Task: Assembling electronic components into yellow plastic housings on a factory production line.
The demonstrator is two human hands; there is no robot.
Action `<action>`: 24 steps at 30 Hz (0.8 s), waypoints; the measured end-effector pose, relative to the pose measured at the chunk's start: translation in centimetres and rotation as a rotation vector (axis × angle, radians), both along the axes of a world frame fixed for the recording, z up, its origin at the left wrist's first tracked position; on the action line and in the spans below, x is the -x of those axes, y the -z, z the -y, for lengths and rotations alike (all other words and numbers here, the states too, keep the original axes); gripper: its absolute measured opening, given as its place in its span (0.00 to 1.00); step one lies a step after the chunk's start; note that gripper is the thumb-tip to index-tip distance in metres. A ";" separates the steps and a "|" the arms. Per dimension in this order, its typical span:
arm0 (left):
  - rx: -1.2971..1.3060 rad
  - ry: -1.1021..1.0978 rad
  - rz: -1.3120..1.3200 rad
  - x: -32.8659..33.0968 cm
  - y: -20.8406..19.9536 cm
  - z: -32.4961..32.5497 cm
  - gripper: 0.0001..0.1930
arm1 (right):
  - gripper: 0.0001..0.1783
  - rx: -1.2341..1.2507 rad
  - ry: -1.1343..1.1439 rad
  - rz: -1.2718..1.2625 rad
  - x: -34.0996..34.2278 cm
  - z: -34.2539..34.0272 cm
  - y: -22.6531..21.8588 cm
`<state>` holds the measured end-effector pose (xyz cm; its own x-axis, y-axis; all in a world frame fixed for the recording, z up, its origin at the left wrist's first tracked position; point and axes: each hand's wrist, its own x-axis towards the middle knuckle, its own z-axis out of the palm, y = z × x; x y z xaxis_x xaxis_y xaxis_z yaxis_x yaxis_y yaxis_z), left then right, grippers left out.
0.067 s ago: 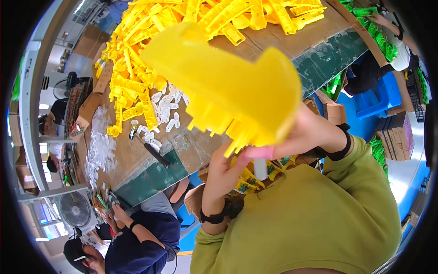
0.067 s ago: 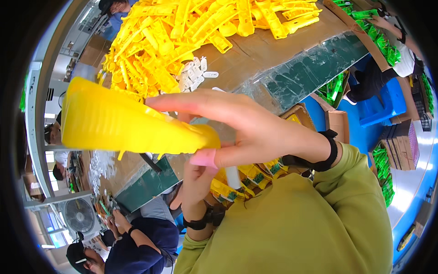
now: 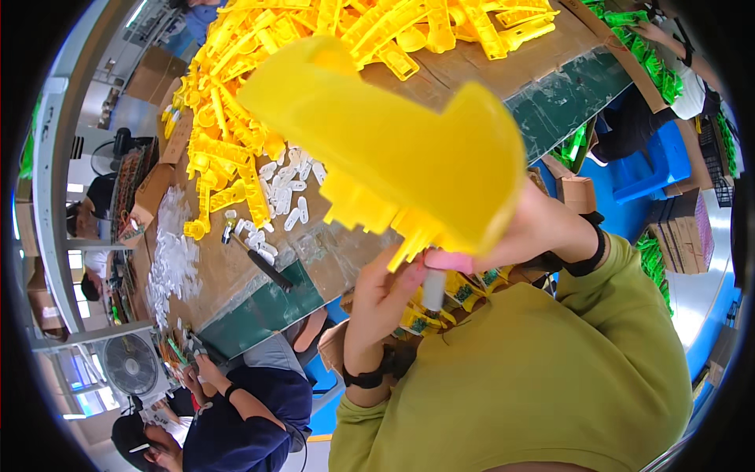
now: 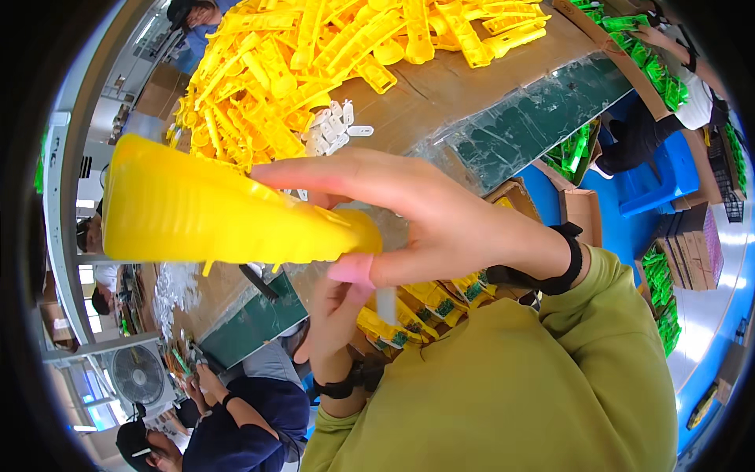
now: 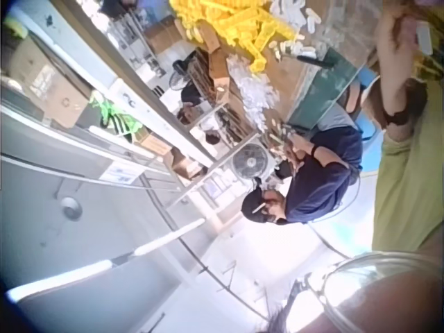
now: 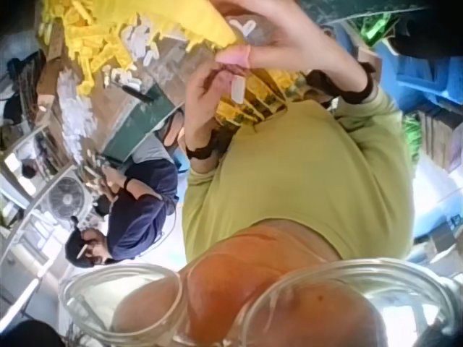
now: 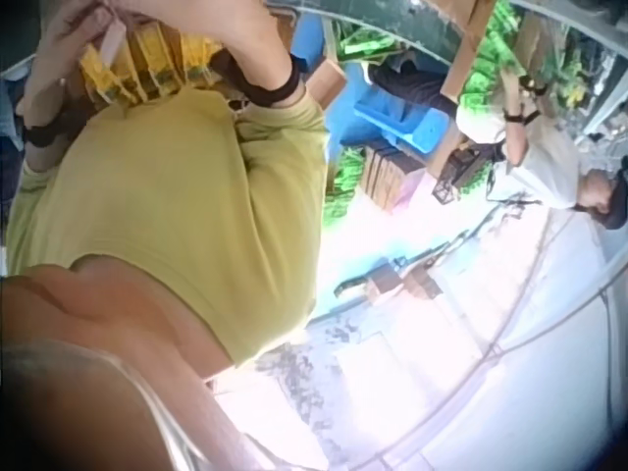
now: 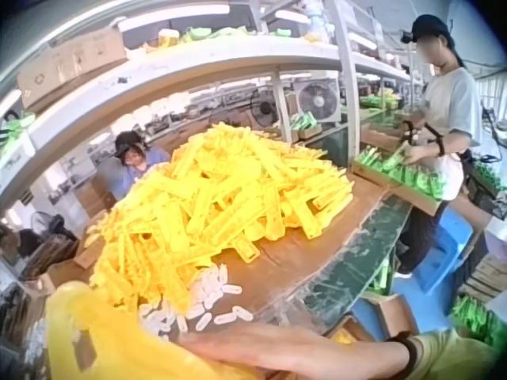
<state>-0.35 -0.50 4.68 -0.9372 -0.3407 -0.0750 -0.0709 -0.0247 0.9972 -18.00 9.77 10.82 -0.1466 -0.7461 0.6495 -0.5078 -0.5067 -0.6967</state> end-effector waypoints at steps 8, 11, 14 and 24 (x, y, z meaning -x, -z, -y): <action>-0.363 -0.220 -0.541 -3.0 -5.7 2.7 0.24 | 0.34 -0.015 0.110 -0.134 1.9 -1.0 0.3; -0.719 0.111 -0.752 -2.5 -7.0 4.0 0.34 | 0.34 0.074 0.160 -0.110 1.4 -0.5 1.3; -0.395 -0.106 -0.876 -1.1 -8.2 2.4 0.43 | 0.33 0.074 0.132 -0.095 1.1 -0.4 1.4; -0.182 0.038 -0.816 1.2 -8.7 4.1 0.56 | 0.32 -0.009 -0.041 0.111 0.1 -0.5 2.8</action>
